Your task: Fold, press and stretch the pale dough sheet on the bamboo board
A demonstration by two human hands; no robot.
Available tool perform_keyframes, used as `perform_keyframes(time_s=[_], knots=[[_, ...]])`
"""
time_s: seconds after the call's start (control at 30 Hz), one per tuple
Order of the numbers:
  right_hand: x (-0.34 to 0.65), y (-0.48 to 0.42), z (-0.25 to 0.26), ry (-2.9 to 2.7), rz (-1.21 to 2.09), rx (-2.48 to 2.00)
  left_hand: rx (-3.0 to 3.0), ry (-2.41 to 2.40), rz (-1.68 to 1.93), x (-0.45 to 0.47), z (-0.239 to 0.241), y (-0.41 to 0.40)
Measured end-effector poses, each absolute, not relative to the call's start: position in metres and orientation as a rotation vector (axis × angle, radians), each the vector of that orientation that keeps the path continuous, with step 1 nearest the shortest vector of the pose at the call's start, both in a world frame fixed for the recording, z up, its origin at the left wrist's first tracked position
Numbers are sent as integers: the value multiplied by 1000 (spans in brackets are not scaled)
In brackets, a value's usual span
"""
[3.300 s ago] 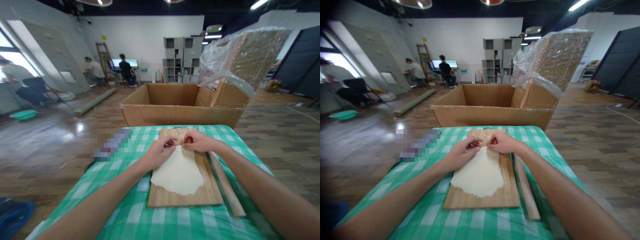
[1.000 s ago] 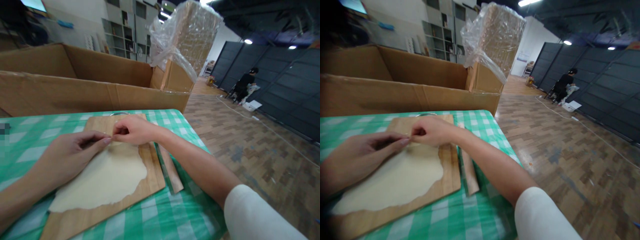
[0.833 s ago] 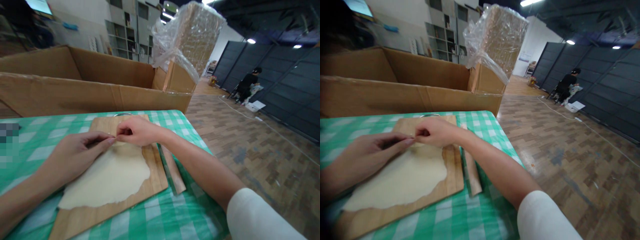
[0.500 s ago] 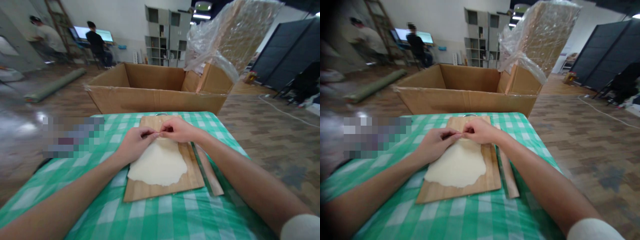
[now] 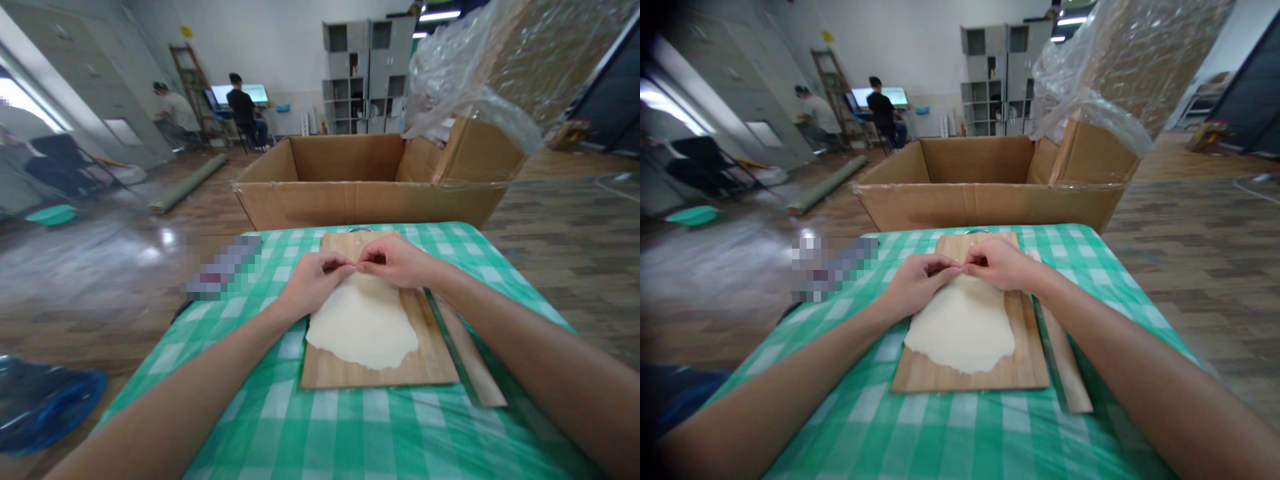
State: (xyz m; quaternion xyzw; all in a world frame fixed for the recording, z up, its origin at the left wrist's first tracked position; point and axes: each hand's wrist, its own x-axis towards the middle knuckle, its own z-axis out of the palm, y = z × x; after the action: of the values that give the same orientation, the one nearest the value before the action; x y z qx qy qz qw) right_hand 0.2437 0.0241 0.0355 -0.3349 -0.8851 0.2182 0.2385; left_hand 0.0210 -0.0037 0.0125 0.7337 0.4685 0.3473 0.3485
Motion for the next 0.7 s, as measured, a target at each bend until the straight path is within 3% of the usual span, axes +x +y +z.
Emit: perform_keyframes(time_s=[0.7], knots=[[241, 22, 37, -2405, 549, -917, 1635, 1052, 817, 7, 11, 2]])
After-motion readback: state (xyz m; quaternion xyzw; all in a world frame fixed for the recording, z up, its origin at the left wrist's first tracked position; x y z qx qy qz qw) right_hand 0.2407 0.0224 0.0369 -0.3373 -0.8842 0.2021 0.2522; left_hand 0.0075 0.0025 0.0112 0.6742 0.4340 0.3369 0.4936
